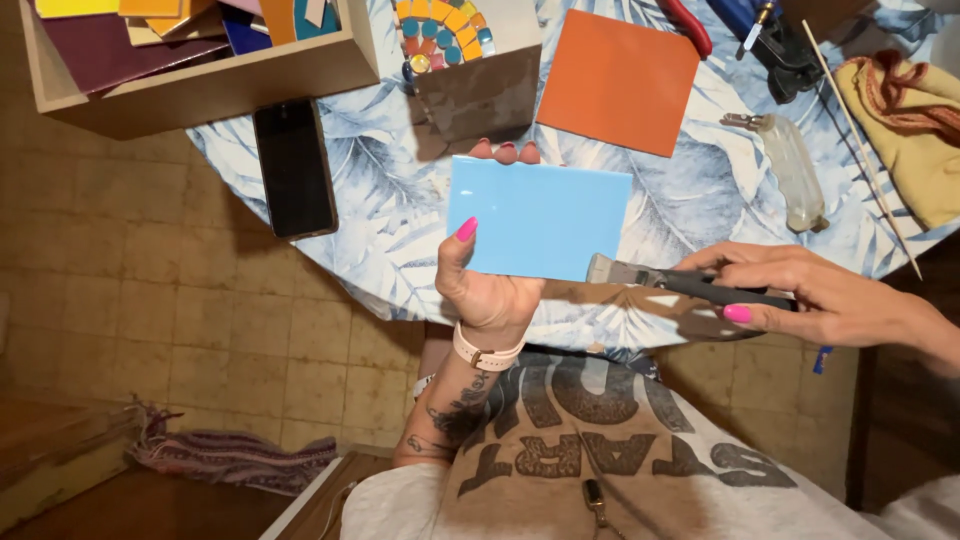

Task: Cutting small mosaic tiles from strips of material using nippers

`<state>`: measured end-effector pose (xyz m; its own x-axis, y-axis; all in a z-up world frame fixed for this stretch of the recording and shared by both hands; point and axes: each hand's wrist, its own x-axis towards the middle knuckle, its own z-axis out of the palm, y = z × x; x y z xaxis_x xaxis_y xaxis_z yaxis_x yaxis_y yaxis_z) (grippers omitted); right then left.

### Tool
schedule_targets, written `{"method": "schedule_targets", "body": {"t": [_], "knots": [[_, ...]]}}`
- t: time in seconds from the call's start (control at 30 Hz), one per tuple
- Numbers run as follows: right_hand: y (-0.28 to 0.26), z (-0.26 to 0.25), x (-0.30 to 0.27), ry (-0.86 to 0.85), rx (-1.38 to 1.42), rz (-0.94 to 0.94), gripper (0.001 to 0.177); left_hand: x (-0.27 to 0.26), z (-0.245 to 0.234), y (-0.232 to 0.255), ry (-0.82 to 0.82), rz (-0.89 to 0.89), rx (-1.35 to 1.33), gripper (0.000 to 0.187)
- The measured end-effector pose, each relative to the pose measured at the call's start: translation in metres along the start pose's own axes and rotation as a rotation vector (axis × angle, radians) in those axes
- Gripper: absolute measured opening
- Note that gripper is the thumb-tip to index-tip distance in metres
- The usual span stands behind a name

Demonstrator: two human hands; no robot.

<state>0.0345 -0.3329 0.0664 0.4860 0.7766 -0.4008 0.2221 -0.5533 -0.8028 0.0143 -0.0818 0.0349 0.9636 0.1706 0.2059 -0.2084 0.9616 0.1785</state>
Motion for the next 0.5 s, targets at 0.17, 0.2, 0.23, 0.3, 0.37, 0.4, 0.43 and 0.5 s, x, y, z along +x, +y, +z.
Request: {"method": "schedule_targets", "body": {"t": [0.17,0.2,0.23,0.3,0.37,0.4,0.43,0.5], "knots": [[0.0033,0.0013,0.0033,-0.007,0.041,-0.023,0.033,-0.0023,-0.003,-0.0021,0.001,-0.011,0.016,0.045],[0.0046,0.0017,0.0037,-0.006,0.042,0.006,0.032,-0.0021,-0.0027,-0.0026,-0.003,-0.006,0.019,0.044],[0.0032,0.0017,0.0041,-0.006,0.043,0.006,0.032,-0.002,-0.0019,-0.0026,-0.002,-0.007,0.02,0.044],[0.0003,0.0008,0.0042,0.0,0.032,-0.02,0.034,-0.0008,-0.0002,-0.0034,0.009,-0.01,0.012,0.044],[-0.0005,0.0005,0.0057,0.006,0.042,-0.057,0.033,-0.0007,-0.0025,-0.0046,0.016,-0.012,0.009,0.045],[-0.001,0.0016,0.0059,0.011,0.056,-0.092,0.032,-0.0018,-0.0038,-0.0052,0.027,-0.016,0.005,0.045],[-0.0008,0.0023,0.0055,0.01,0.058,-0.09,0.032,-0.002,-0.0034,-0.0055,0.03,-0.017,0.005,0.045],[-0.0005,0.002,0.006,0.025,0.041,-0.053,0.029,0.0,-0.0023,-0.0062,0.021,-0.004,0.016,0.045]]}}
